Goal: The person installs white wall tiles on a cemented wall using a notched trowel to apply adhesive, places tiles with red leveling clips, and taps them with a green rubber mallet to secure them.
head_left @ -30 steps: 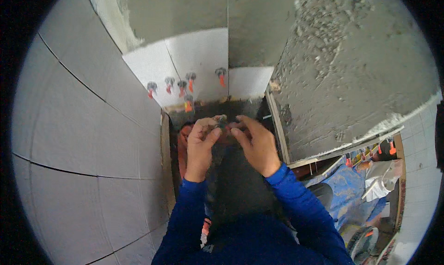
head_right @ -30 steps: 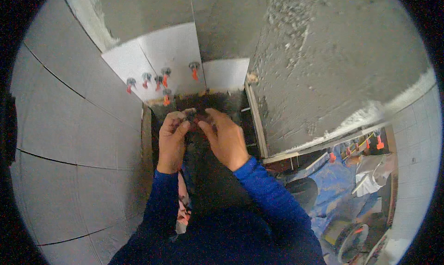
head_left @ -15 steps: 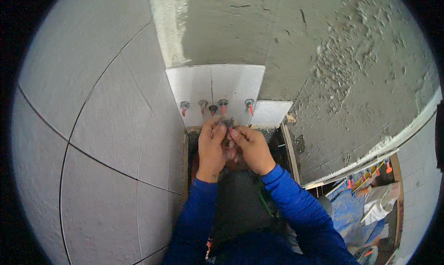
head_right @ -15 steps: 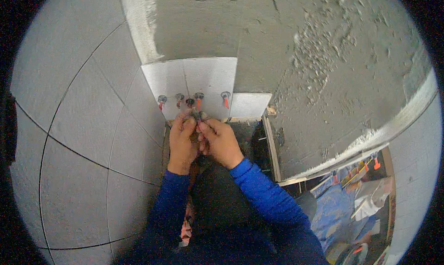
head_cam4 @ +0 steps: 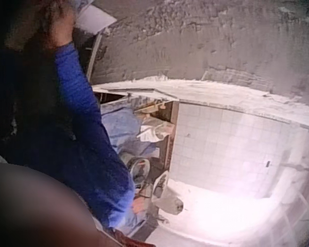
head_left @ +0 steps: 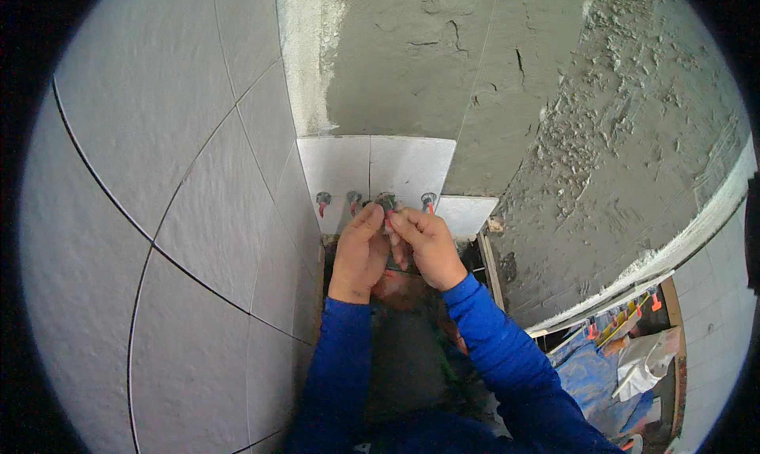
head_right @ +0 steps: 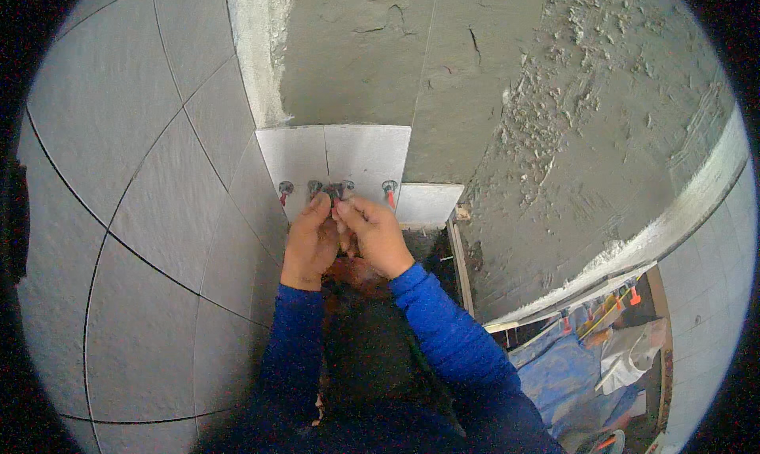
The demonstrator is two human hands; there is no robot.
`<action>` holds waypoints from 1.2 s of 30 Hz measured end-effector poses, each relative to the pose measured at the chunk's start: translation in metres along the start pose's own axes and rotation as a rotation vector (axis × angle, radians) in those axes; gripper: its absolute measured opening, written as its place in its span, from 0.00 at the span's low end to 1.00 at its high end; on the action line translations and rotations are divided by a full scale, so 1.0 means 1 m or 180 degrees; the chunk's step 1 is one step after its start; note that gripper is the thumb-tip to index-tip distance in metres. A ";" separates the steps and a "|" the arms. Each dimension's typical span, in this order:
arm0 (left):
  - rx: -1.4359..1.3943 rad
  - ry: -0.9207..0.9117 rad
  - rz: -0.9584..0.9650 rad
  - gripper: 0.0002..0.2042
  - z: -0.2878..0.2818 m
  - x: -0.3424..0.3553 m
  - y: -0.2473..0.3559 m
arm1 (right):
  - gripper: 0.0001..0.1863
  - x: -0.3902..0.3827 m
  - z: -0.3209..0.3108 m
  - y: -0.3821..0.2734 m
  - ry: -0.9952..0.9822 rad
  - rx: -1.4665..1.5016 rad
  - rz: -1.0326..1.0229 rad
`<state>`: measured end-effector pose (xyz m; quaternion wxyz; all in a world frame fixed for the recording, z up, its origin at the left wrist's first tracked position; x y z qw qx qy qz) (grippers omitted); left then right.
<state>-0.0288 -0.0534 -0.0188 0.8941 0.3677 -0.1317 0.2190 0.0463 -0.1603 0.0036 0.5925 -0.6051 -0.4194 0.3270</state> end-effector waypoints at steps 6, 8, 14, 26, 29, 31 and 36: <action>0.3432 0.1783 0.0754 0.11 -0.014 0.013 0.031 | 0.14 0.053 0.009 -0.006 0.1245 -0.2347 -0.1117; 0.4702 0.1755 0.1342 0.11 -0.003 0.028 0.050 | 0.15 0.068 0.010 -0.002 0.1389 -0.2361 -0.1135; 0.5877 0.1388 0.1613 0.14 0.002 0.065 0.077 | 0.15 0.082 0.013 0.001 0.1577 -0.2187 -0.1121; 0.6526 0.1860 0.1146 0.10 0.003 0.079 0.088 | 0.13 0.084 0.028 -0.002 0.1932 -0.2479 -0.0981; 0.6524 0.1901 0.1221 0.10 0.003 0.079 0.087 | 0.12 0.084 0.027 -0.006 0.1881 -0.2604 -0.1009; 0.6520 0.1842 0.1286 0.10 0.004 0.080 0.087 | 0.11 0.084 0.027 -0.009 0.1878 -0.2674 -0.1158; 0.6570 0.1843 0.1118 0.10 0.005 0.081 0.092 | 0.09 0.088 0.027 -0.016 0.1556 -0.2925 -0.0787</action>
Point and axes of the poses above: each hand's wrist, its own x-axis towards the middle knuckle, its own z-axis out of the palm, y = z × x, the point moved 3 cm from there along x, towards the middle knuckle, and after that the axes turned 12 degrees about -y, right-handed, at the moved point
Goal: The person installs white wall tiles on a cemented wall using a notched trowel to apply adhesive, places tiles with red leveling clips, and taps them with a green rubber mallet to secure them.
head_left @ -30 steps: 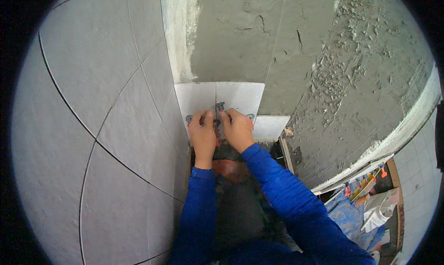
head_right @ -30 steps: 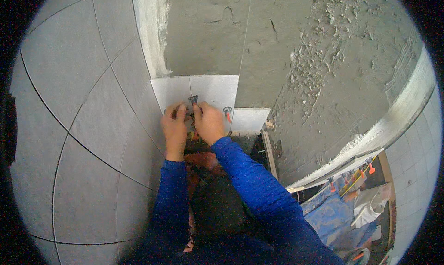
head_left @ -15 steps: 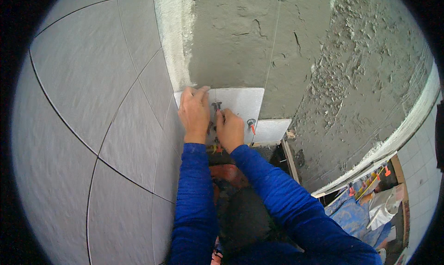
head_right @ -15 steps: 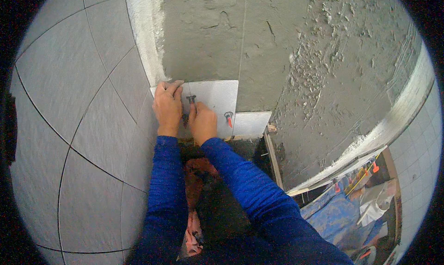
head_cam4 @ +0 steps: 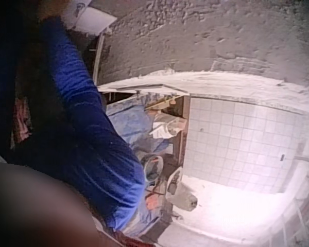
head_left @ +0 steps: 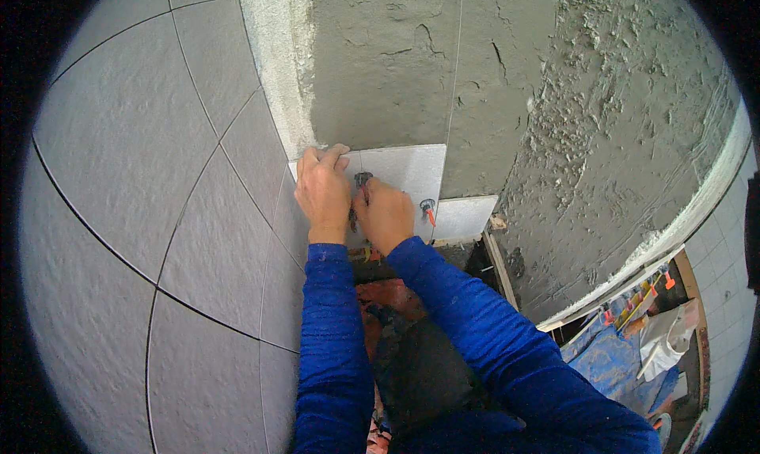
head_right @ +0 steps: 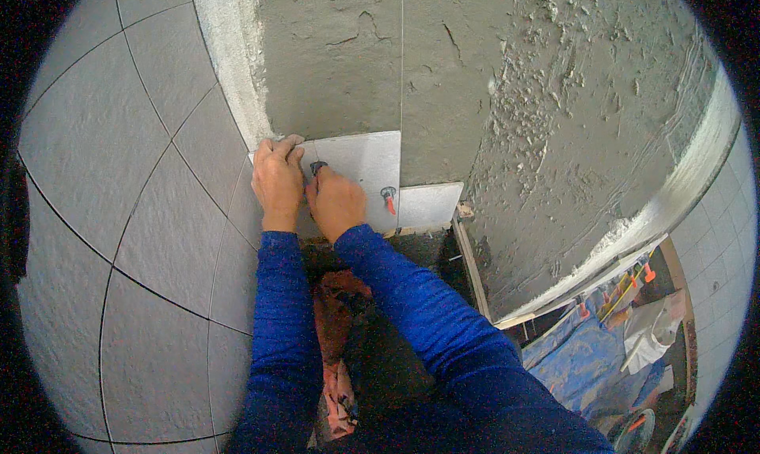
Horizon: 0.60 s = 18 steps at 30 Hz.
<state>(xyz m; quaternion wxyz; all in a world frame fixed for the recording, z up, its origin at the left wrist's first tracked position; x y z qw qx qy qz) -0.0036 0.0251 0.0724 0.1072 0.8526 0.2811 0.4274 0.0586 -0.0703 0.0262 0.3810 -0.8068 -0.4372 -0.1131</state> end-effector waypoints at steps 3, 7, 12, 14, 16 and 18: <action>0.0025 -0.0037 0.0019 0.10 -0.003 0.002 0.001 | 0.08 0.005 -0.004 -0.004 -0.0066 -0.0013 -0.0049; 0.0037 -0.0121 0.0040 0.10 -0.006 0.005 0.001 | 0.08 0.009 -0.009 -0.010 -0.0117 -0.0064 -0.0035; 0.0174 -0.0065 0.0111 0.08 -0.006 0.009 0.001 | 0.10 0.012 -0.010 -0.016 -0.0147 -0.0364 0.0003; 0.0161 -0.0057 0.0100 0.08 -0.005 0.010 0.000 | 0.10 0.013 -0.009 -0.016 -0.0197 -0.0460 0.0019; 0.0099 -0.0098 0.0052 0.08 -0.003 0.010 0.000 | 0.10 0.015 -0.007 -0.015 -0.0288 -0.0465 0.0082; 0.0214 -0.0048 0.0063 0.08 -0.004 0.010 0.001 | 0.10 0.017 -0.009 -0.014 0.0165 -0.0396 0.0045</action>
Point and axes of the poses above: each hand's wrist, its own x-axis towards the middle knuckle, its own z-axis out of the palm, y = z × x, the point moved 3 cm from there along x, towards the middle knuckle, and after that the axes turned 12 degrees about -y, right-handed, at the moved point
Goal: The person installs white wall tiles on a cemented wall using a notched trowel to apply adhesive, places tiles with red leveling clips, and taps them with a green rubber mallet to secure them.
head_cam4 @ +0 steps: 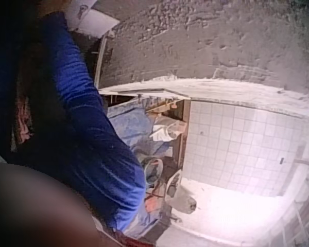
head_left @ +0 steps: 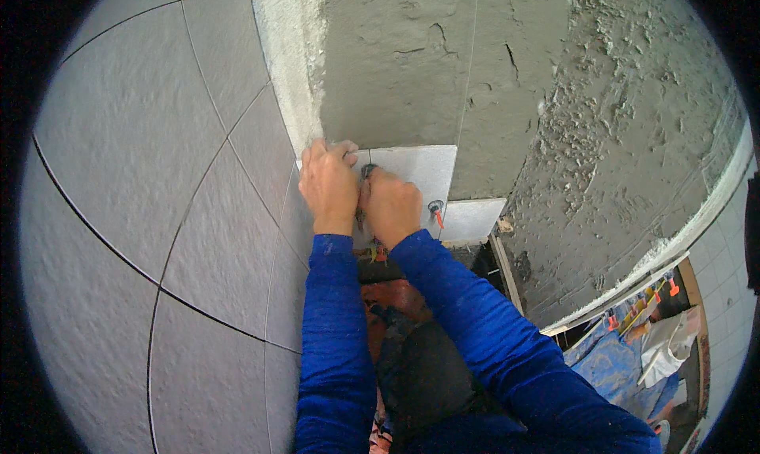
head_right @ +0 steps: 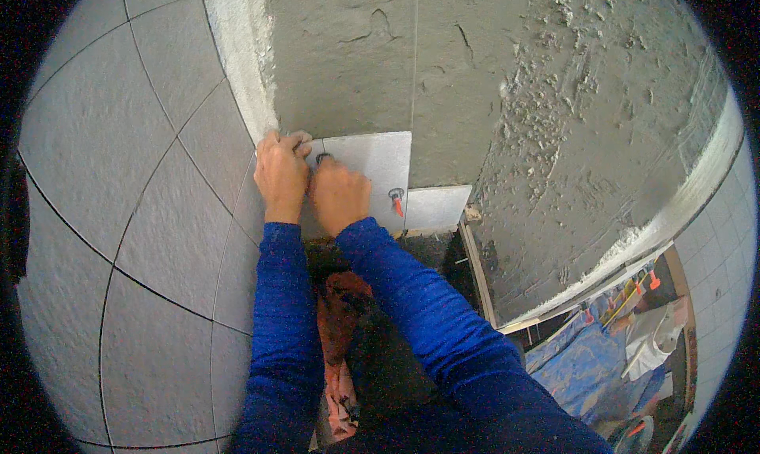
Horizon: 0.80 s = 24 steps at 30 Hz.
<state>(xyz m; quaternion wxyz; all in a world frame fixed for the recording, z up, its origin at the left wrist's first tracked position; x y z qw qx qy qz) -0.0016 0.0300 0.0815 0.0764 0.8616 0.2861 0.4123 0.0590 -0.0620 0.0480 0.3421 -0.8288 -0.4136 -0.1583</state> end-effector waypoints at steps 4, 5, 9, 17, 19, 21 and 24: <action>-0.0046 -0.0043 -0.0042 0.08 -0.001 -0.002 0.002 | 0.12 -0.001 0.001 0.000 0.0179 0.0203 -0.0060; -0.0081 -0.0062 -0.0031 0.08 -0.001 -0.002 0.002 | 0.12 -0.002 0.001 0.000 0.0188 0.0229 -0.0062; -0.0228 -0.0056 -0.0007 0.07 -0.001 -0.002 0.000 | 0.13 -0.004 0.001 0.000 0.0092 0.0260 0.0013; -0.1651 -0.0424 -0.0898 0.15 0.011 -0.024 -0.026 | 0.16 0.002 0.022 0.015 -0.0013 0.0825 0.0373; -0.2360 -0.0714 -0.1031 0.21 0.016 -0.032 -0.028 | 0.17 0.005 0.027 0.018 -0.0085 0.1067 0.0481; -0.3509 -0.1358 -0.1429 0.23 0.024 -0.036 -0.027 | 0.17 0.006 0.033 0.021 -0.0578 0.2307 0.0751; -0.4143 -0.1996 -0.1631 0.23 0.032 -0.034 -0.018 | 0.17 -0.002 0.032 0.023 -0.1213 0.4006 0.1270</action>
Point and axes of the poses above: each hand's wrist, its own x-axis towards the middle knuckle, its own z-axis out of the palm, y = z × x, the point moved 3 cm from there along x, towards the middle knuckle, and after that the axes turned 12 degrees about -y, right-handed, at the moved point
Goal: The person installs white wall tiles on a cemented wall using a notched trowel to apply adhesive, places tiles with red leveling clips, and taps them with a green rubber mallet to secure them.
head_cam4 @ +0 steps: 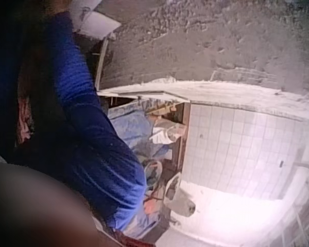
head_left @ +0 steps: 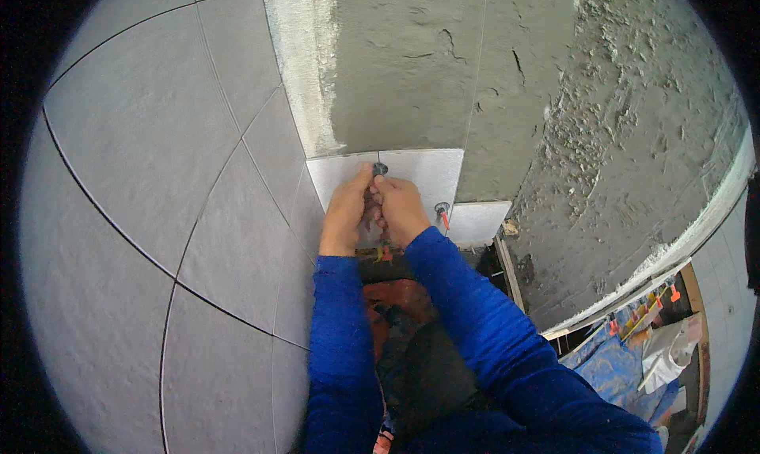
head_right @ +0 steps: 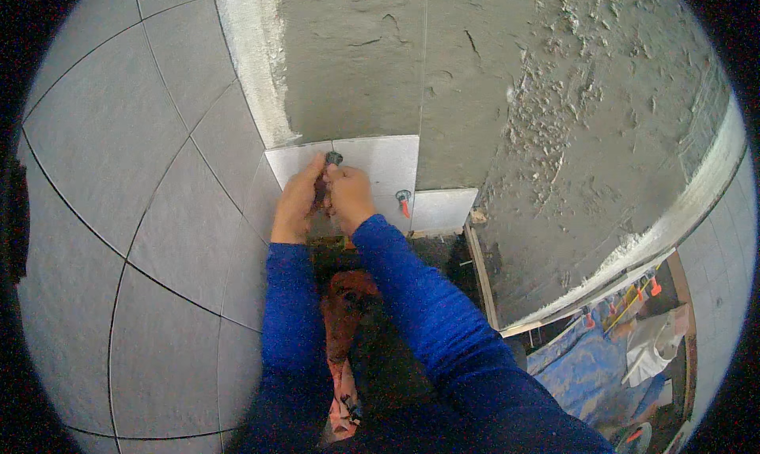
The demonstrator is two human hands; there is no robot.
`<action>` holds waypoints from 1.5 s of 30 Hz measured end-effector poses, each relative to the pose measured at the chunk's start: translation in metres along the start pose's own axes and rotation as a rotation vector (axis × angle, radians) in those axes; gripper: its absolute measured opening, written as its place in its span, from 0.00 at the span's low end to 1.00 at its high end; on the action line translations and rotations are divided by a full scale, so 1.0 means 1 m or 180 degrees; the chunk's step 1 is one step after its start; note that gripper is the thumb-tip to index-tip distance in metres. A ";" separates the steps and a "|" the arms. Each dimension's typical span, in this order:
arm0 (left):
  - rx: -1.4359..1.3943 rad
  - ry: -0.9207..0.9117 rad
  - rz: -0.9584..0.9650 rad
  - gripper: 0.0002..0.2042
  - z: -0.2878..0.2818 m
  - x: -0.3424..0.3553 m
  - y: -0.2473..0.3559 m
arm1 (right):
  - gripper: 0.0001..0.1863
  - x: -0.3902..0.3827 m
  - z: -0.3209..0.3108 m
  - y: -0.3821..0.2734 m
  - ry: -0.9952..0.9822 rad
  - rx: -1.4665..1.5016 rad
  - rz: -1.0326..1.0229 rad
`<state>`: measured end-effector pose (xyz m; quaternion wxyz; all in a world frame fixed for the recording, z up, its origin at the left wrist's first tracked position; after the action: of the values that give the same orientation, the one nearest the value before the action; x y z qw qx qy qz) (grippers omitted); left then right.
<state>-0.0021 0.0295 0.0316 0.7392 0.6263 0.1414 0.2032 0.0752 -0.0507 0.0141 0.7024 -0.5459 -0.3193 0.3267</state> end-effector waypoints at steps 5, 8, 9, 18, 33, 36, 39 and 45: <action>0.0299 0.0152 -0.0199 0.20 0.011 0.009 0.006 | 0.14 -0.008 -0.005 -0.002 -0.0492 0.1206 0.0254; 0.1072 0.0558 -0.0297 0.21 0.014 0.010 0.016 | 0.14 -0.002 -0.005 0.004 -0.0583 0.1422 0.0247; 0.1566 0.0743 -0.0271 0.22 0.016 0.010 0.021 | 0.13 0.000 -0.005 0.007 -0.0570 0.1397 0.0248; 0.0023 -0.0092 -0.0345 0.22 0.004 0.008 0.004 | 0.13 -0.001 -0.004 0.010 -0.0788 0.2236 0.0399; -0.0740 0.0016 -0.0342 0.14 0.004 0.016 -0.006 | 0.13 -0.002 0.001 0.008 -0.0471 0.1952 0.0359; 0.1547 0.1048 0.0117 0.17 0.009 0.014 0.017 | 0.15 0.000 0.002 0.012 -0.0270 0.1645 0.0325; 0.1466 0.0873 -0.0045 0.19 0.015 0.011 0.015 | 0.15 0.003 0.002 0.017 -0.0328 0.1726 0.0293; -0.1277 -0.0039 -0.0587 0.19 0.002 0.007 -0.017 | 0.12 0.004 0.004 0.014 -0.0657 0.2312 0.0356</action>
<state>0.0070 0.0292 0.0151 0.8653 0.4524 0.1503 0.1549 0.0728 -0.0426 0.0011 0.7953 -0.2422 -0.2214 0.5097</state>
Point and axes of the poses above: each hand's wrist, its own x-axis towards the middle knuckle, its own z-axis out of the palm, y = z × x, the point moved 3 cm from there along x, towards the middle knuckle, and after that the axes turned 12 degrees about -y, right-handed, at the moved point
